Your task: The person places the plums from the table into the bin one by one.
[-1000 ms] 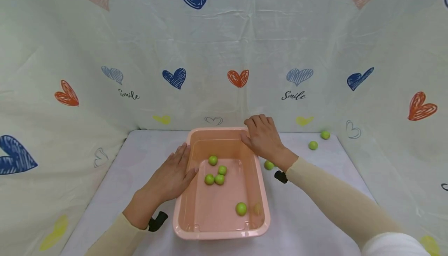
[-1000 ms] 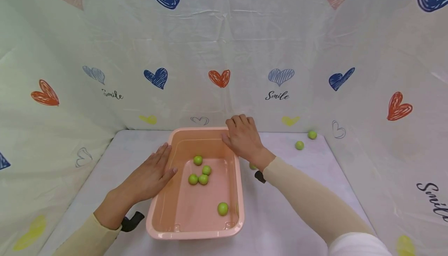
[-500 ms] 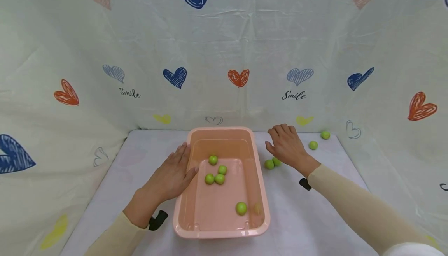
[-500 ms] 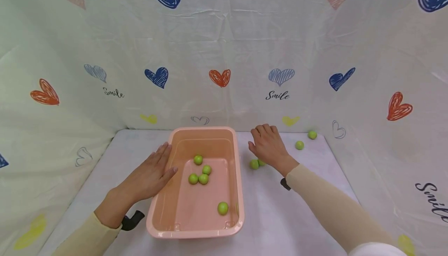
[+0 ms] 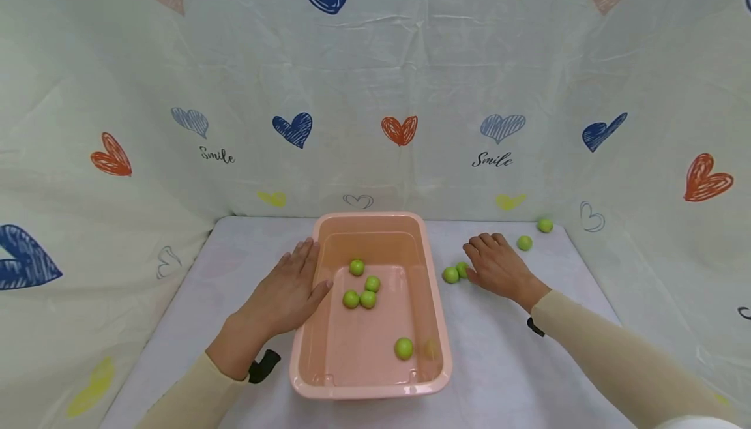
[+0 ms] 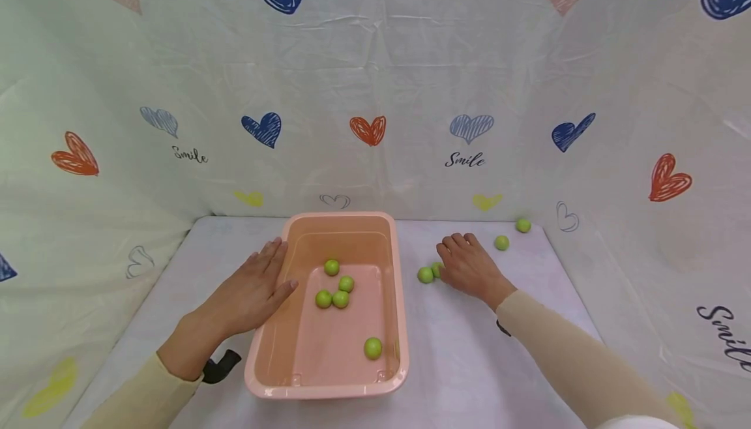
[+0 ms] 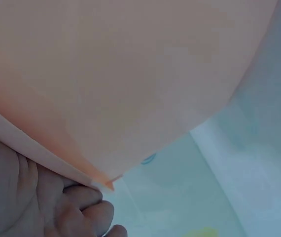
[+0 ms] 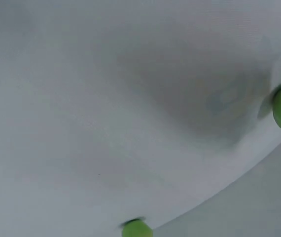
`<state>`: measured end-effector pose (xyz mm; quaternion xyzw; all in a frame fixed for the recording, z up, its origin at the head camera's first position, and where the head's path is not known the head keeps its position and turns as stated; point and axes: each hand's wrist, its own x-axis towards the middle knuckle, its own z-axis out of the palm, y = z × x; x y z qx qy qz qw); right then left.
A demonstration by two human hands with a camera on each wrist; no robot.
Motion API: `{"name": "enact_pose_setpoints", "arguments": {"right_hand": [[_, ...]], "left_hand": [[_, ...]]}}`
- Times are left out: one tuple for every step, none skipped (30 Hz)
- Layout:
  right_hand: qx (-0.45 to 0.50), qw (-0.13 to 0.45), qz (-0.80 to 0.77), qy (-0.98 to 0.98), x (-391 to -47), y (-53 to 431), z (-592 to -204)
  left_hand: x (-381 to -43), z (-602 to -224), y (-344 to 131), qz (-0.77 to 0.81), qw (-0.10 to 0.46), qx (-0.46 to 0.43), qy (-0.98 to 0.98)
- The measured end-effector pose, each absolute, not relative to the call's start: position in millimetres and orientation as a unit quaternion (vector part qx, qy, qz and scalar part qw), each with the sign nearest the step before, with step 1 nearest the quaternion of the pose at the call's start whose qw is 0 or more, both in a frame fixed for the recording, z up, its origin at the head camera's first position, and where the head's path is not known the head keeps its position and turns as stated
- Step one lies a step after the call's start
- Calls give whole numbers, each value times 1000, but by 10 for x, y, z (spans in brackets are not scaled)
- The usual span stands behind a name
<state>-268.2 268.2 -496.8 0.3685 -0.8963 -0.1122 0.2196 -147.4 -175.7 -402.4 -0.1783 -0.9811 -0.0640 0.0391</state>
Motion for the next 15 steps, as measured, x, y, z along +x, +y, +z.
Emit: {"name": "enact_pose_setpoints", "arguments": {"right_hand": [[369, 219, -114, -896, -2678, 2691, -4992], [369, 217, -117, -896, -2675, 2698, -5013], [369, 216, -120, -896, -2673, 2705, -5034], [368, 214, -122, -896, -2670, 2712, -5054], [367, 213, -123, -897, -2668, 2719, -5073], [367, 211, -124, -898, -2667, 2726, -5089], [366, 210, -123, -898, -2667, 2733, -5104], [365, 209, -124, -899, -2666, 2740, -5117], [364, 209, -124, -899, -2668, 2748, -5132], [363, 209, -123, -900, -2669, 2755, -5144], [363, 209, -122, -900, -2671, 2762, -5154], [363, 208, -122, -900, -2673, 2768, -5164], [363, 208, -122, -900, -2674, 2774, -5174], [362, 207, -123, -900, -2676, 2778, -5183], [362, 205, -125, -901, -2678, 2782, -5193]], "left_hand": [[-1475, -4020, -1756, -59, 39, -179, -981], [-1475, -4015, -1755, -55, 39, -180, -981], [-1474, -4010, -1753, -52, 38, -180, -982], [-1474, -4006, -1751, -48, 37, -181, -982], [-1474, -4002, -1748, -43, 37, -181, -982], [-1472, -3997, -1746, -40, 37, -182, -982], [-1472, -3994, -1744, -39, 37, -183, -982], [-1470, -3991, -1742, -37, 37, -183, -982], [-1469, -3988, -1740, -36, 37, -183, -982], [-1468, -3986, -1738, -35, 38, -182, -982], [-1467, -3985, -1736, -34, 38, -181, -982], [-1465, -3983, -1735, -35, 39, -180, -982], [-1465, -3982, -1734, -35, 39, -179, -983], [-1465, -3982, -1732, -35, 39, -178, -983], [-1465, -3983, -1731, -36, 39, -177, -983]]}}
